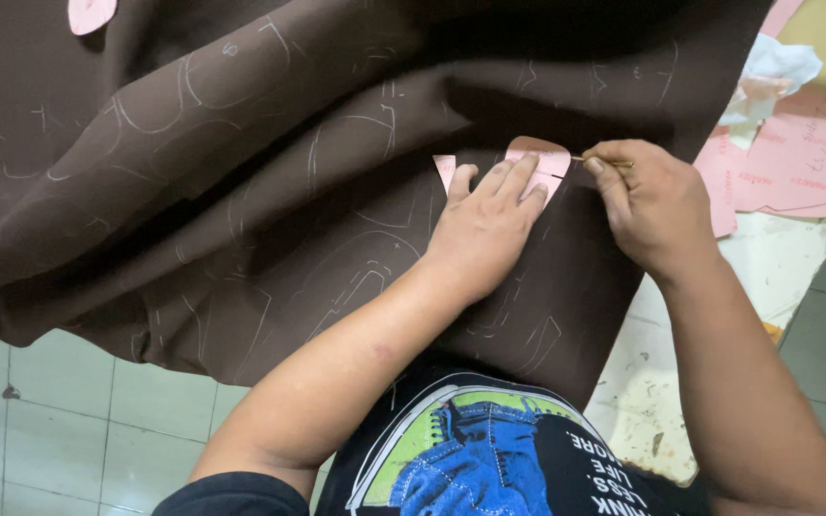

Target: The person traces around pink paper pattern pieces placed on a large brown fabric, drawing outlines with a marking pen. They reposition the patterns, smooth and pull the fabric flat, and continue tracing additional pattern outlines across the material.

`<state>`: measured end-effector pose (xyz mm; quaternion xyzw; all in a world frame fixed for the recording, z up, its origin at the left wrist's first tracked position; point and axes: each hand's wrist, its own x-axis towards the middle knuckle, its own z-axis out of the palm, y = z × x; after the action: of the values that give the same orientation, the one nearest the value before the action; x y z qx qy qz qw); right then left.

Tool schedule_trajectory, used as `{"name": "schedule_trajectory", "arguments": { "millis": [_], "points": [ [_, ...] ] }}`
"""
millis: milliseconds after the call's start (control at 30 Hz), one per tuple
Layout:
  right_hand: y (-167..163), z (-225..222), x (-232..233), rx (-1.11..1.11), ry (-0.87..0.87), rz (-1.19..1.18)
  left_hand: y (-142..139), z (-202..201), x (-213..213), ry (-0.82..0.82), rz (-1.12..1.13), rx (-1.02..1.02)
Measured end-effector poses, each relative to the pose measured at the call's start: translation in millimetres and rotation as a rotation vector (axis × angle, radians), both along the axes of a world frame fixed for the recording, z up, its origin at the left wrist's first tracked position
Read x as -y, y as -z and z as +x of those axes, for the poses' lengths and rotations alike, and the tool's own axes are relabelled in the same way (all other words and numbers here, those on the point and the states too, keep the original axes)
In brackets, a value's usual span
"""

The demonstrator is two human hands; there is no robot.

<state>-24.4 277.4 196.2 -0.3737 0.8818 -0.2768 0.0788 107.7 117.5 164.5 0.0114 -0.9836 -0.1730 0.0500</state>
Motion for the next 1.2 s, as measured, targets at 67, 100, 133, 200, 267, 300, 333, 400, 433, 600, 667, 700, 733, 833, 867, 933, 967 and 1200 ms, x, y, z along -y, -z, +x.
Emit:
{"name": "schedule_trajectory", "arguments": {
  "millis": [67,100,133,200,267,300,333,400,433,600,667,700,733,833,867,933,967,1200],
  "points": [
    [1,4,-3,-0.034,-0.038,-0.022,0,0,1,0.007,0.004,0.005],
    [1,7,-5,-0.036,-0.04,-0.028,0,-1,1,0.009,0.006,0.008],
    [2,9,-6,-0.037,-0.044,-0.036,0,-1,2,0.005,0.012,-0.003],
    [2,13,-7,-0.04,-0.055,-0.047,0,0,2,-0.005,0.025,-0.024],
    [3,16,-7,-0.042,-0.069,-0.054,0,1,3,-0.009,0.028,-0.045],
    [3,17,-6,-0.041,-0.07,-0.068,0,1,3,-0.01,0.029,-0.055],
    [4,18,-5,-0.041,-0.072,-0.081,0,1,3,-0.008,0.039,-0.052],
    [5,19,-2,-0.03,-0.08,-0.105,1,0,5,-0.007,0.056,-0.047],
    [6,19,-1,-0.02,-0.087,-0.115,1,0,6,-0.001,0.062,-0.04],
    [3,18,-4,0.026,-0.043,-0.109,1,-3,16,0.012,0.131,0.02],
    [2,20,-6,0.032,0.016,-0.077,3,-3,20,0.008,0.207,0.005],
    [2,22,-7,0.03,-0.001,-0.1,3,-2,21,0.007,0.247,0.002],
    [1,24,-8,0.026,-0.016,-0.122,4,-1,21,0.01,0.253,-0.021],
    [1,26,-9,0.049,-0.017,-0.118,8,-2,24,0.02,0.26,-0.083],
    [1,28,-10,0.067,-0.01,-0.102,9,-2,26,0.023,0.26,-0.091],
    [1,33,-11,-0.002,-0.106,-0.082,11,-2,28,0.031,0.274,-0.095],
    [1,37,-11,-0.038,-0.154,-0.071,12,-2,29,0.038,0.289,-0.091],
    [1,59,-7,-0.038,-0.224,-0.092,17,-4,37,0.044,0.404,-0.06]
  ]
}}
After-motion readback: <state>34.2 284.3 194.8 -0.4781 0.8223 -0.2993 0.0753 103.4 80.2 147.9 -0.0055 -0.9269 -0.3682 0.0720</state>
